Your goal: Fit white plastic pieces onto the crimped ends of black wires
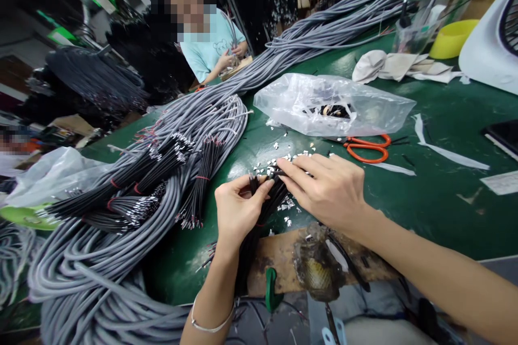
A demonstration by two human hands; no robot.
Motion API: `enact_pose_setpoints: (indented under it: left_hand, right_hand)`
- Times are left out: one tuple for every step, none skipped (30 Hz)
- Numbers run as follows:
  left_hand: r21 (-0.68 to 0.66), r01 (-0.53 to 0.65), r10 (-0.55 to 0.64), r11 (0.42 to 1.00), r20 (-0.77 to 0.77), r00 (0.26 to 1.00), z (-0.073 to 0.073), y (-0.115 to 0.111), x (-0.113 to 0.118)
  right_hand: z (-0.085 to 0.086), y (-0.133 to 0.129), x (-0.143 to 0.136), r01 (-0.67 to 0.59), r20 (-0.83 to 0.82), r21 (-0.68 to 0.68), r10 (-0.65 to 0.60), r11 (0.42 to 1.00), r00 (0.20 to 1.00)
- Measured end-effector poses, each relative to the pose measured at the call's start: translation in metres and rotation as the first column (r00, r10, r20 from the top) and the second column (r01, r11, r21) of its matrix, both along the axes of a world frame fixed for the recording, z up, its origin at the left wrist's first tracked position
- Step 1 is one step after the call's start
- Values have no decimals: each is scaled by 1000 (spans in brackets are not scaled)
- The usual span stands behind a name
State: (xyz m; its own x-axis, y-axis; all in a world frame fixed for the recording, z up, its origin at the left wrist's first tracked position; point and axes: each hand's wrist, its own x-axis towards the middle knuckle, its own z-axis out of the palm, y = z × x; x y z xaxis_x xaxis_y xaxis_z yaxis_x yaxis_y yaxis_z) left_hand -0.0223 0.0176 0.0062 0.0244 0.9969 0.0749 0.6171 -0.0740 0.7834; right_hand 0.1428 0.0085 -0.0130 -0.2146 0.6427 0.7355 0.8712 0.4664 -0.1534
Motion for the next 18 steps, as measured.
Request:
enact_pose_setpoints:
  left_hand:
    - [7,2,-2,1000,-6,1000,0,0,0]
    - [12,5,-5,1000,-14,1000,0,0,0]
    - [16,7,-7,1000,-23,1000,0,0,0]
    - [18,10,-10,1000,-33,999,0,0,0]
    - [20,14,-13,1000,-44,999,1,0,0]
    - [22,18,-17,1000,-57,998,1,0,0]
    - [25,23,-21,999,-71,997,1,0,0]
    - [31,27,-24,999,-87,996,2,0,0]
    - [37,31,-27,999,-104,994,2,0,0]
    - [43,34,-29,998,-120,992,2,-1,0]
    - [47,37,-31,998,-131,991,2,-1,0]
    - [45,42,-35,998,-134,990,2,0,0]
    - [37,49,-44,998,-123,991,2,0,0]
    - [18,61,-59,998,-96,994,2,1,0]
    - [-10,76,-77,997,-54,996,2,1,0]
    - [-47,97,-97,994,-1,995,3,2,-1]
    - [-89,124,-119,988,58,991,3,3,-1]
    - [-132,158,-143,979,117,983,4,4,-1]
  right_hand:
    - [0,0,0,-2,5,4,2,1000,1000]
    - [-1,0,0,-5,11,6,5,1000,1000]
    - [-1,0,-1,-10,18,9,9,1000,1000]
    - [0,0,-1,-15,26,10,15,1000,1000]
    - [0,1,0,-19,36,10,18,1000,999]
    - [0,1,0,-24,49,7,24,1000,999]
    - [0,1,0,-31,61,8,30,999,998]
    - [0,1,0,-38,75,10,37,999,996]
    - [0,1,0,-49,92,9,48,999,995]
    - [0,1,0,-60,108,8,59,998,992]
    - [-1,1,-1,-73,120,3,72,997,990]
    - [-2,2,-1,-87,121,-11,88,996,989]
    - [-2,2,-1,-100,101,-33,103,994,990]
    - [-3,2,-2,-114,53,-69,118,991,992]
    - [-4,2,-2,-128,-26,-117,125,985,992]
    - [-4,2,-2,-143,-127,-176,122,974,984]
    - [-4,3,-2,-164,-240,-236,106,958,965]
    - [-4,3,-3,-195,-349,-288,87,938,933]
